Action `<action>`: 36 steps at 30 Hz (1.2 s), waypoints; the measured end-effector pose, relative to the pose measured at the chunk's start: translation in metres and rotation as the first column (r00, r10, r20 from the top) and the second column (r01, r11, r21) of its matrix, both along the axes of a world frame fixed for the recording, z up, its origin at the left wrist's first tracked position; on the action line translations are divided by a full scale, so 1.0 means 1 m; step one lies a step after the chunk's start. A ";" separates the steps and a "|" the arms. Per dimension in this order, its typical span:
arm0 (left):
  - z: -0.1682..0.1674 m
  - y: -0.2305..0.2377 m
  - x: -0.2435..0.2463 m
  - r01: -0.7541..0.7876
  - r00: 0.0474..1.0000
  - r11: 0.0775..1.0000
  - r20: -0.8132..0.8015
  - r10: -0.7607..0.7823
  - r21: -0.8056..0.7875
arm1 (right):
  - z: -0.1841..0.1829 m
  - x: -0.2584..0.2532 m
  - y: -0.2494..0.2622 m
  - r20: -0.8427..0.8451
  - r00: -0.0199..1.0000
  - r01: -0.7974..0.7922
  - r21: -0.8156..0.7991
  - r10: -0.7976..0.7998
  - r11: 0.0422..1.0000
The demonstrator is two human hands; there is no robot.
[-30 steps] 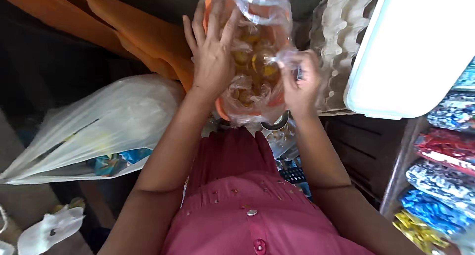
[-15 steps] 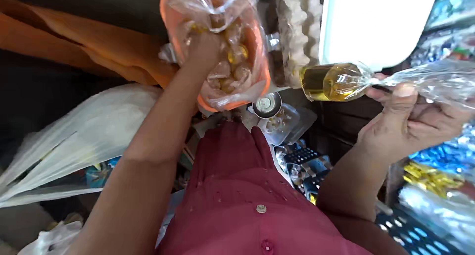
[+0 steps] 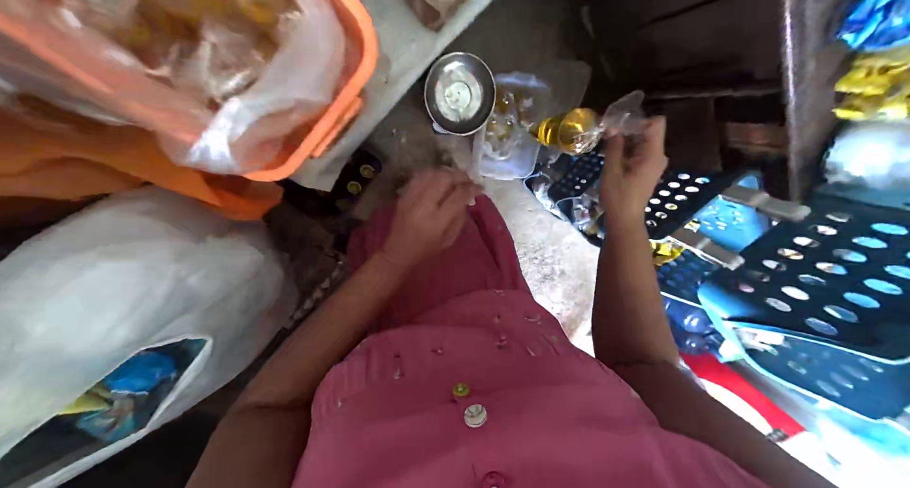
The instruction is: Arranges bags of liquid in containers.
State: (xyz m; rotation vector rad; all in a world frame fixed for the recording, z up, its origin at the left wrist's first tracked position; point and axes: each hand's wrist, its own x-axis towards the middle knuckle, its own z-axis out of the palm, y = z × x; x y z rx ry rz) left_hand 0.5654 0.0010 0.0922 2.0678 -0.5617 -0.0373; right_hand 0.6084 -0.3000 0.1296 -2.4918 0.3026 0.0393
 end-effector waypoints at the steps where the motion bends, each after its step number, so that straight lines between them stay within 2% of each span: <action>1: -0.015 -0.011 -0.014 0.160 0.971 0.987 -0.183 -0.156 0.009 | -0.017 -0.007 -0.010 -0.071 0.997 0.034 -0.008 -0.035 0.999; 2: -0.030 -0.019 -0.027 0.307 0.883 0.952 -0.373 -0.286 -0.003 | -0.036 -0.015 -0.020 -0.127 0.990 0.067 -0.007 -0.067 0.998; 4: -0.060 -0.029 -0.052 0.528 0.572 0.847 -0.715 -0.402 -0.053 | -0.077 -0.033 -0.040 -0.216 0.967 0.141 0.006 -0.137 0.990; 6: -0.093 -0.031 -0.077 0.677 0.346 0.734 -0.860 -0.376 -0.049 | -0.117 -0.044 -0.057 -0.320 0.926 0.211 0.005 -0.199 0.977; 8: -0.126 -0.031 -0.108 0.797 0.209 0.604 -0.929 -0.305 -0.019 | -0.157 -0.052 -0.072 -0.392 0.892 0.249 0.006 -0.227 0.968; 9: -0.140 -0.033 -0.124 0.830 0.181 0.557 -0.949 -0.257 0.008 | -0.179 -0.053 -0.080 -0.425 0.876 0.255 0.003 -0.230 0.967; 10: -0.152 -0.036 -0.138 0.846 0.169 0.533 -0.961 -0.218 0.028 | -0.202 -0.053 -0.089 -0.466 0.854 0.264 0.002 -0.233 0.965; 11: -0.158 -0.040 -0.150 0.843 0.184 0.535 -0.965 -0.188 0.057 | -0.224 -0.055 -0.096 -0.511 0.825 0.284 0.003 -0.242 0.959; 13: -0.162 -0.058 -0.159 0.841 0.153 0.537 -0.980 -0.125 0.062 | -0.269 -0.060 -0.109 -0.559 0.790 0.305 0.004 -0.251 0.952; 15: -0.171 -0.076 -0.172 0.788 0.208 0.602 -0.977 -0.058 0.132 | -0.311 -0.064 -0.118 -0.584 0.778 0.274 -0.016 -0.231 0.962; 17: -0.182 -0.088 -0.185 0.789 0.240 0.595 -0.969 -0.066 0.154 | -0.344 -0.067 -0.126 -0.653 0.734 0.210 -0.042 -0.186 0.977; 20: -0.190 -0.102 -0.179 0.817 0.192 0.563 -0.979 -0.065 0.123 | -0.389 -0.064 -0.141 -0.740 0.653 0.152 -0.081 -0.161 0.985; 23: -0.193 -0.113 -0.166 0.831 0.147 0.546 -0.989 -0.031 0.106 | -0.423 -0.055 -0.151 -0.776 0.615 0.097 -0.105 -0.142 0.990; 27: -0.199 -0.117 -0.164 0.837 0.184 0.528 -0.983 -0.022 0.145 | -0.451 -0.044 -0.164 -0.770 0.618 0.117 -0.110 -0.160 0.987; 29: -0.197 -0.115 -0.166 0.818 0.211 0.553 -0.977 -0.032 0.159 | -0.458 -0.045 -0.173 -0.684 0.707 0.131 -0.125 -0.181 0.984; 31: -0.197 -0.112 -0.169 0.800 0.252 0.572 -0.967 -0.047 0.181 | -0.453 -0.041 -0.179 -0.487 0.835 0.187 -0.185 -0.256 0.965; 32: -0.197 -0.112 -0.168 0.804 0.250 0.568 -0.967 -0.051 0.178 | -0.448 -0.034 -0.183 -0.396 0.866 0.229 -0.229 -0.306 0.946; 34: -0.198 -0.114 -0.167 0.815 0.243 0.553 -0.968 -0.054 0.173 | -0.441 -0.018 -0.194 -0.285 0.861 0.333 -0.313 -0.422 0.890; 35: -0.198 -0.114 -0.166 0.823 0.236 0.543 -0.970 -0.053 0.170 | -0.442 -0.011 -0.200 -0.282 0.829 0.381 -0.347 -0.483 0.857; 36: -0.198 -0.114 -0.165 0.827 0.230 0.537 -0.972 -0.050 0.168 | -0.443 -0.003 -0.204 -0.353 0.770 0.412 -0.362 -0.532 0.836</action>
